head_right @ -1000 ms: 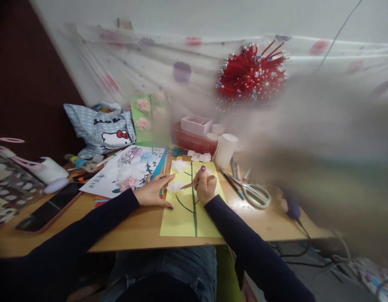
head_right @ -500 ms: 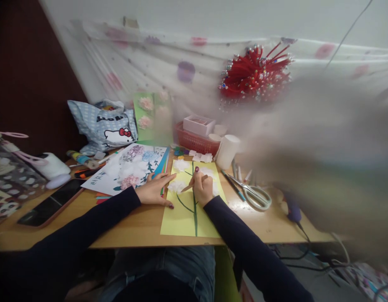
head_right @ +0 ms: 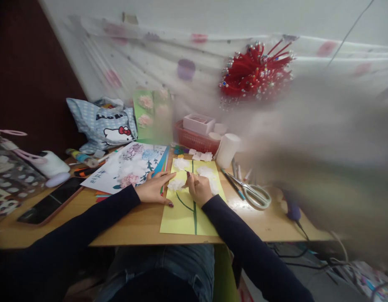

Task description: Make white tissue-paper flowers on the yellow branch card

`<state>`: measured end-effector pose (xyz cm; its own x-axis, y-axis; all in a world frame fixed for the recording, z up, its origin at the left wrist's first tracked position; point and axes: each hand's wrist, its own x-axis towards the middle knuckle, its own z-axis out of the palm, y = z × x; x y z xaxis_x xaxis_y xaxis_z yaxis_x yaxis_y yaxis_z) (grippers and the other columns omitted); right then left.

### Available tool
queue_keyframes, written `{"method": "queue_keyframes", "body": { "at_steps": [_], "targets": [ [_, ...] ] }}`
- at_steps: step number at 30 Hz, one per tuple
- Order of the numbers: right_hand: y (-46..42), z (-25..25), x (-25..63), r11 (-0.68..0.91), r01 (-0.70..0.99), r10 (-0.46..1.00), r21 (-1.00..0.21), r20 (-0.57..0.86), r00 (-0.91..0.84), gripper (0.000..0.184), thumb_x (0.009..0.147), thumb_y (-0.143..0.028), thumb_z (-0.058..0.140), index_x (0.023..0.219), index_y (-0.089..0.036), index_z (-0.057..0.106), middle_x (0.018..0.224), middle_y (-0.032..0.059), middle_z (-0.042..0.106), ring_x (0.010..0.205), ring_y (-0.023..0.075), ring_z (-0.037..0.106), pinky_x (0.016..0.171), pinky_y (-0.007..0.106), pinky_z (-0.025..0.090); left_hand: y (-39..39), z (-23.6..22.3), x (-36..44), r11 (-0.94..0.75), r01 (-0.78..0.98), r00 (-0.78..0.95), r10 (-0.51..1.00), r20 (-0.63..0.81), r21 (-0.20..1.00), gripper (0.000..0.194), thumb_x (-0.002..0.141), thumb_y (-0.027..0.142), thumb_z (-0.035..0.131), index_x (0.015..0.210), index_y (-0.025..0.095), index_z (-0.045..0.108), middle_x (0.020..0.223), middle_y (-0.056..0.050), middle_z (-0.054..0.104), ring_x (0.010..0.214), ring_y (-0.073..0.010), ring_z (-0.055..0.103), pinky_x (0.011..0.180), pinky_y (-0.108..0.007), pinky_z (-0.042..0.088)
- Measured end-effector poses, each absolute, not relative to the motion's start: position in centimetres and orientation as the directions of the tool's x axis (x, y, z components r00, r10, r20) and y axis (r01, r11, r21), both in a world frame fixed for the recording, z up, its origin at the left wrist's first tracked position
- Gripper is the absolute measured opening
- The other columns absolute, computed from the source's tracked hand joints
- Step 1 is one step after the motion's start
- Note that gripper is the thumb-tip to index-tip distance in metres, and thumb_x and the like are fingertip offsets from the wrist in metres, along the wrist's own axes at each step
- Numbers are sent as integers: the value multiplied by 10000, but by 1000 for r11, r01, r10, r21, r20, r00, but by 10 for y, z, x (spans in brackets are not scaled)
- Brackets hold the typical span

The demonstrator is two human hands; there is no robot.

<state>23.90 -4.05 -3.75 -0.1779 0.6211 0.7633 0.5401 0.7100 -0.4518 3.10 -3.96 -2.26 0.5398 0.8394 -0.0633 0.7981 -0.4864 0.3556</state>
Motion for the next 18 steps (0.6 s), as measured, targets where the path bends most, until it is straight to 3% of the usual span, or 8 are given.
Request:
{"method": "queue_keyframes", "body": {
  "at_steps": [3,5,8,11,18],
  "targets": [
    [-41,-36,237,781,554,519,-288,793,-319,511,993,-349,298,584,-181,553,461,13,535,394,91,467,447,221,330,-40,-22,31,-478,808,532,844,-75,345,1162,572,752,678,1502,231,213,1523,-141,323,1408,-390,205,1118,-588,27],
    [-41,-35,236,786,542,525,-299,785,-328,519,988,-379,301,573,-185,545,456,15,533,393,95,466,446,229,332,-40,-21,32,-476,810,529,845,-78,342,1161,572,748,682,1501,234,211,1526,-143,315,1411,-385,201,1119,-587,22],
    [-41,-34,237,673,474,674,-568,735,-76,560,976,-458,310,531,-190,521,403,-3,483,370,94,456,417,222,337,-40,-19,32,-482,806,536,841,-78,343,1160,576,742,686,1502,236,202,1526,-141,316,1412,-380,202,1115,-599,33],
    [-38,-34,239,531,281,778,-800,591,214,602,952,-532,318,484,-194,489,339,-29,393,314,87,390,358,218,301,-40,-20,32,-480,808,533,843,-77,342,1151,577,725,699,1499,235,213,1522,-140,323,1412,-382,205,1117,-600,40],
    [-29,-28,235,414,24,854,-910,397,336,593,860,-598,427,421,-201,452,288,-38,343,267,79,331,300,212,243,-37,-22,31,-553,750,591,807,8,362,1082,621,692,702,1489,222,261,1515,-156,333,1408,-376,211,1124,-585,47]
  ]
}}
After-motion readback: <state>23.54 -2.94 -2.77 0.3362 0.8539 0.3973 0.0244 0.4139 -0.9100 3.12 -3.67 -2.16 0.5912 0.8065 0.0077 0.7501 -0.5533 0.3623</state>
